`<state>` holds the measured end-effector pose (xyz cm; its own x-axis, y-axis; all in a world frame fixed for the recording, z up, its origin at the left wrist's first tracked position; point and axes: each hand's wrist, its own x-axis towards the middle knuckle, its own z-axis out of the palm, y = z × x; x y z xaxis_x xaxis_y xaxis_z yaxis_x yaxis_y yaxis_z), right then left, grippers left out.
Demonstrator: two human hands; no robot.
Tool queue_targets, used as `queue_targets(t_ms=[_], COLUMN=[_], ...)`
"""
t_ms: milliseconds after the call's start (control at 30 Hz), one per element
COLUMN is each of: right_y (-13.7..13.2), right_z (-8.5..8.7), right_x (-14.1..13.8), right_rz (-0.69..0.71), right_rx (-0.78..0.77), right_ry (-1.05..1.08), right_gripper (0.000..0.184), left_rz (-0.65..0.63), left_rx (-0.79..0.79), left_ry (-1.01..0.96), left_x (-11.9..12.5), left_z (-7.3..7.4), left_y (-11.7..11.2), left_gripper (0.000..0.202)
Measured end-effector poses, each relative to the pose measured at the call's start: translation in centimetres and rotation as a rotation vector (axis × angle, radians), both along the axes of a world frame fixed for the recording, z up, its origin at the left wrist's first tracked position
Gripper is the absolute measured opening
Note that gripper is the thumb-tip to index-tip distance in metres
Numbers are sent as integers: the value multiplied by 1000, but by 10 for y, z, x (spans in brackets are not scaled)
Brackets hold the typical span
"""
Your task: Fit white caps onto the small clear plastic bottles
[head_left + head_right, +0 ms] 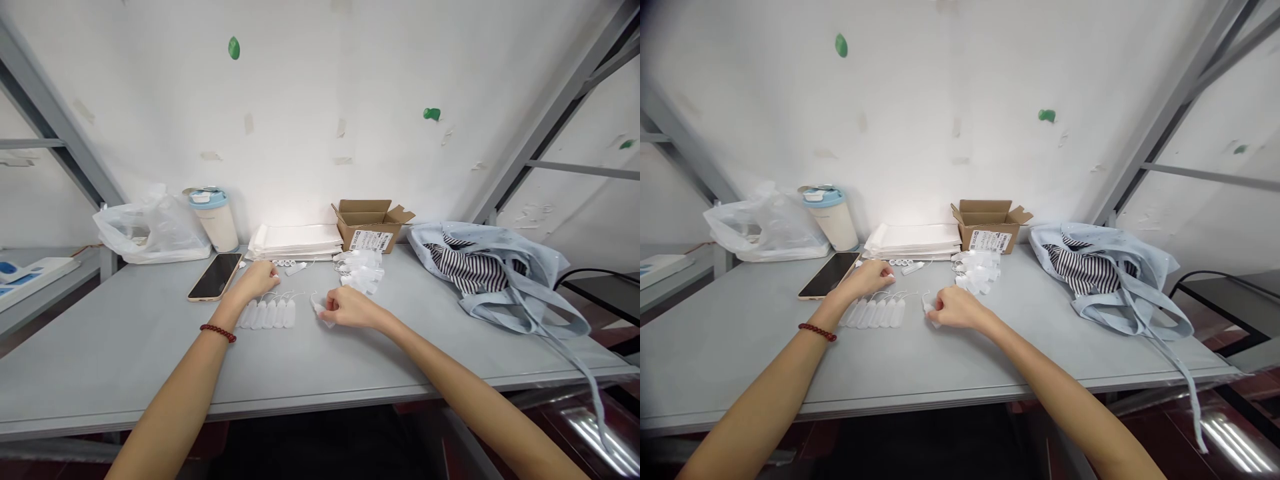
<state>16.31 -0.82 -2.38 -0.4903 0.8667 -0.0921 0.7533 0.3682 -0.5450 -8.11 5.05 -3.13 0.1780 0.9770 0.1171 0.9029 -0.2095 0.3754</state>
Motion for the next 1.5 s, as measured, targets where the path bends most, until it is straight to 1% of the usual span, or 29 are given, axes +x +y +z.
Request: queue_targets(t_ms=[67, 167, 267, 400, 533, 600, 667, 800, 867, 967, 1100, 1300, 1400, 1500], right_y=[0, -2, -3, 0, 1, 0, -2, -6, -6, -4, -1, -1, 0, 3], right_z=[-1, -1, 0, 0, -1, 0, 3, 9, 10, 9, 9, 12, 12, 11], right_x=[0, 0, -1, -2, -2, -1, -1, 0, 1, 2, 2, 0, 1, 5], right_rz=[1, 10, -21, -98, -91, -59, -20, 29, 32, 28, 11, -48, -103, -149], right_rx=[21, 59, 116, 189, 187, 147, 60, -117, -157, -172, -180, -285, -363, -490], right_ry=[-31, -71, -69, 43, 234, 343, 454, 591, 618, 654, 716, 763, 775, 802], right_gripper=[21, 22, 24, 20, 10, 8, 7, 12, 18, 24, 28, 23, 20, 21], left_rz=[-18, -84, -121, -257, -354, -391, -409, -430, -450, -451, -446, -455, -497, -525], left_rx=[-37, -105, -251, -382, -447, -452, -448, -426, -416, -401, -384, -319, -257, -199], left_ry=[-30, -178, -319, -441, -471, -506, -551, -614, -639, -659, -649, -604, -606, -622], left_x=[5, 15, 22, 25, 29, 32, 35, 40, 42, 44, 47, 51, 56, 61], left_z=[7, 22, 34, 39, 40, 41, 42, 42, 42, 42, 43, 39, 34, 30], left_y=[-4, -15, -26, -32, -34, -36, -38, -40, -41, -43, -44, -45, -45, -45], left_gripper=[16, 22, 29, 28, 28, 29, 30, 29, 28, 31, 31, 29, 28, 26])
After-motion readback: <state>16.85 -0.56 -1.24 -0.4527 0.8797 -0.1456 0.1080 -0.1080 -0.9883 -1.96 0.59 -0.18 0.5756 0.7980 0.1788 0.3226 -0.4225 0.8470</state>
